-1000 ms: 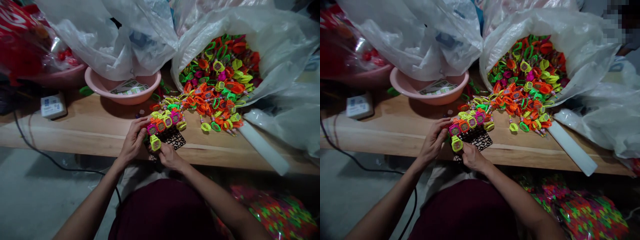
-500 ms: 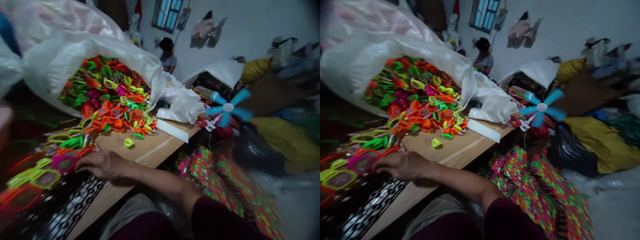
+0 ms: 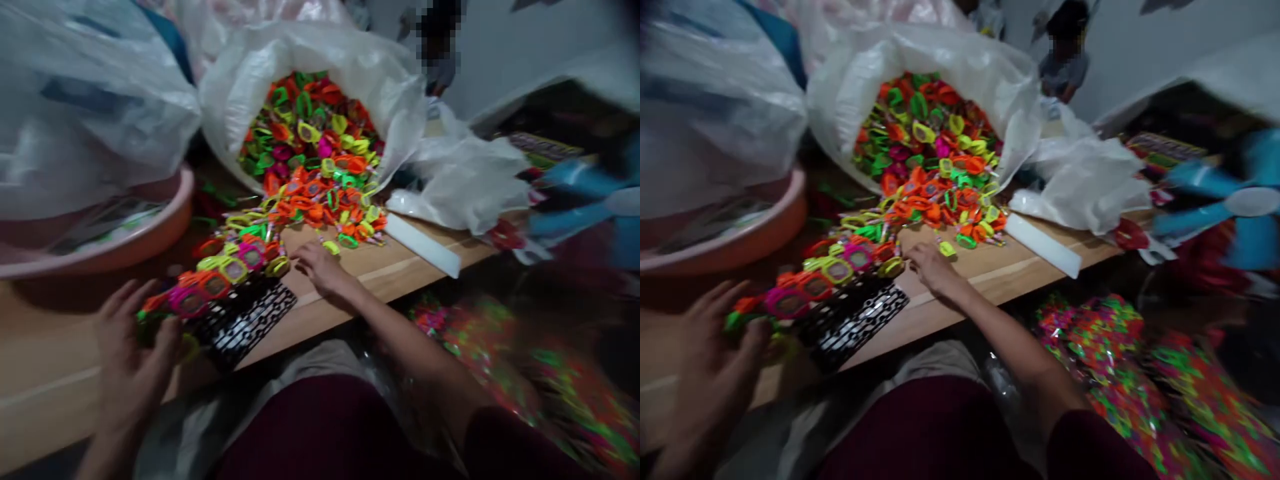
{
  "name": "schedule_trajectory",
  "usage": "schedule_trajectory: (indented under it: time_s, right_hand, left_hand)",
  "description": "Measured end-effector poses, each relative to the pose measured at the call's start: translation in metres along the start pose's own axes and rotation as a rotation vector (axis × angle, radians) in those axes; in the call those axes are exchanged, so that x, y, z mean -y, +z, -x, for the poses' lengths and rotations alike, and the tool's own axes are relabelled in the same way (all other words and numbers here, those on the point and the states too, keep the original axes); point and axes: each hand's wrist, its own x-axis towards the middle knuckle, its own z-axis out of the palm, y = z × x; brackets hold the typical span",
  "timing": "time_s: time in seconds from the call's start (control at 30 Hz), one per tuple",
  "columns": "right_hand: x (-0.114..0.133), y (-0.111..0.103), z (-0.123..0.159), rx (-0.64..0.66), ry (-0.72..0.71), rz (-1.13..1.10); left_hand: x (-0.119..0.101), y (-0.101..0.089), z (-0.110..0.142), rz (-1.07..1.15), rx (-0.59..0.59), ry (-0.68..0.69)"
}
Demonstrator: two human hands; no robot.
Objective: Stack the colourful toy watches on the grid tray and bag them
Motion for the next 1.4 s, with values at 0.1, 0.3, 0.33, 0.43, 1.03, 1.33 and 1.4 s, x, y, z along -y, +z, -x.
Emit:
schedule_trajectory:
  time_s: [0.1,0.3,0.33,0.43,1.03,1.33,1.4]
  right_hand:
    - [0.007,0.010,-0.016,0.030,-0.129,-0.052]
    - [0.014,0.014,-0.022,0.050,-0.095,-0.007]
    - [0.011,0.011,-0.022,0.044,-0.088,-0.022]
    - [0.000,0.004,-0.022,0.079,-0.089,0.042]
    - [0.120,0.076,0.014,0.199,0.074,-0.718]
    - [0.123,0.111,0.010,0.119,-0.120,-0.396]
    - [0.127,0.118,0.009,0.134,-0.149,-0.322]
  left_hand:
    - [0.008,-0.005,0.009,-0.044,-0.022,-0.054]
    - [0.005,0.000,0.006,-0.024,-0.008,-0.061]
    - [0.005,0.000,0.006,-0.016,-0.001,-0.061]
    - [0.007,-0.002,0.004,-0.001,0.003,-0.054]
    - [0.007,0.000,0.013,0.086,-0.042,-0.076]
    - [0.006,-0.001,0.018,0.160,0.028,-0.021]
    - [0.004,-0.001,0.019,0.167,0.044,0.008]
